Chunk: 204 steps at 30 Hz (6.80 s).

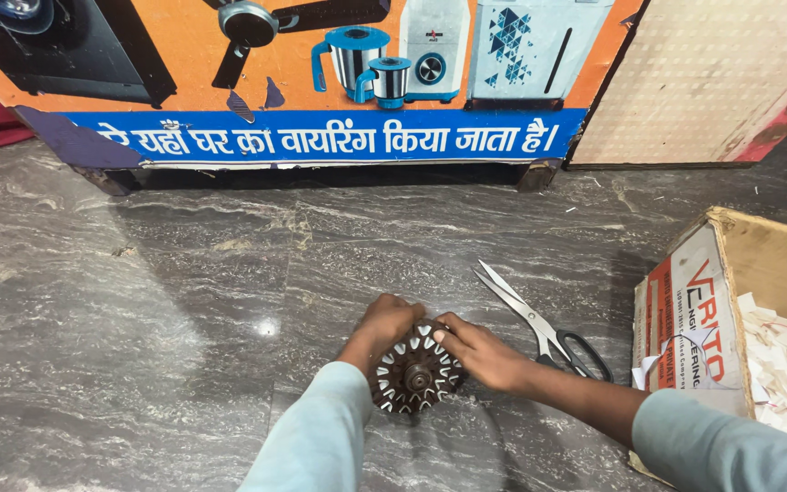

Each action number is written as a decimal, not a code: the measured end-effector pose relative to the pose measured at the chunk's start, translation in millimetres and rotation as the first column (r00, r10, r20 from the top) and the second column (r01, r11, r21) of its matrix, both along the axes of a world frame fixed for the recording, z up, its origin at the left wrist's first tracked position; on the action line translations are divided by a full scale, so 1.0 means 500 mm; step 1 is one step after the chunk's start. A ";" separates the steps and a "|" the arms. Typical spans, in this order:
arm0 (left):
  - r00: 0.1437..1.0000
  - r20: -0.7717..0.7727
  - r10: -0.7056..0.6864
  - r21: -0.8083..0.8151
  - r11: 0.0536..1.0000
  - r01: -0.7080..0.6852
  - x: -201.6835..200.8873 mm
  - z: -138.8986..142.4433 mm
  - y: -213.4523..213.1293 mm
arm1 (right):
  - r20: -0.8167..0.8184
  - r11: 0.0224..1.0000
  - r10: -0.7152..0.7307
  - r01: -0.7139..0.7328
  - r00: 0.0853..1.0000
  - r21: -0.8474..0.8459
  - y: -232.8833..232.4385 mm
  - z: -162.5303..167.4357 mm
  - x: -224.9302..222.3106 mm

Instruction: The person sits on the floor and repeatedly picks small white paper strips from a cardboard box. They insert each strip into the slots of a circular metal gear-like object, then use scissors to trim the excess length. The process is repeated for multiple strips.

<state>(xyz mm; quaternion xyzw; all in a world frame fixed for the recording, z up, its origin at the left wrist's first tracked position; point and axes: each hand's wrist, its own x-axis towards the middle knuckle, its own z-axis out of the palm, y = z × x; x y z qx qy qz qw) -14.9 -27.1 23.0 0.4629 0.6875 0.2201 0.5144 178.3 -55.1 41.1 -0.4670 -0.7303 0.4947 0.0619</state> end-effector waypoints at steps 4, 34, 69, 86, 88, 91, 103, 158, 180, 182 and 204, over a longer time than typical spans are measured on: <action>0.992 -0.093 0.085 0.091 0.993 -0.077 -0.015 -0.005 -0.011 | 0.301 0.982 0.065 -0.114 0.951 0.148 0.007 0.033 -0.020; 0.943 -0.239 -0.233 0.172 0.945 0.277 0.130 0.067 -0.045 | 0.231 0.685 0.184 -0.293 0.956 0.667 0.110 -0.100 0.176; 0.832 -0.545 -0.105 0.370 0.860 0.351 0.140 0.039 -0.062 | 0.352 0.940 0.002 -0.123 0.936 0.320 0.076 -0.013 0.181; 0.737 -0.656 -0.160 0.635 0.410 0.655 0.372 0.179 0.000 | -0.071 0.366 -0.787 0.556 0.613 0.746 0.102 0.118 0.520; 0.765 -0.616 -0.186 0.691 0.337 0.639 0.418 0.199 0.005 | 0.011 0.432 -0.794 0.552 0.608 0.713 0.080 0.114 0.575; 0.792 -0.541 -0.281 0.750 0.264 0.606 0.485 0.217 0.008 | 0.176 0.588 -0.747 0.515 0.641 0.623 0.044 0.093 0.636; 0.603 -0.493 -0.627 0.368 0.478 0.798 0.733 0.084 0.037 | 0.227 0.683 -0.690 0.515 0.687 0.518 -0.021 -0.029 0.713; 0.868 0.319 -0.381 0.442 0.870 0.220 0.695 0.083 0.050 | -0.427 0.556 -0.763 0.830 0.484 -0.053 0.040 0.102 0.637; 0.837 0.306 -0.454 0.471 0.836 0.281 0.696 0.090 0.050 | -0.355 0.593 -0.760 0.805 0.544 -0.034 -0.013 0.123 0.640; 0.836 0.292 -0.464 0.457 0.836 0.305 0.688 0.107 0.039 | -0.305 0.594 -0.777 0.802 0.551 -0.065 -0.018 0.126 0.641; 0.860 -0.117 -0.496 0.580 0.669 0.465 0.652 0.160 0.004 | -0.306 0.543 -0.817 0.831 0.488 -0.124 -0.027 0.122 0.629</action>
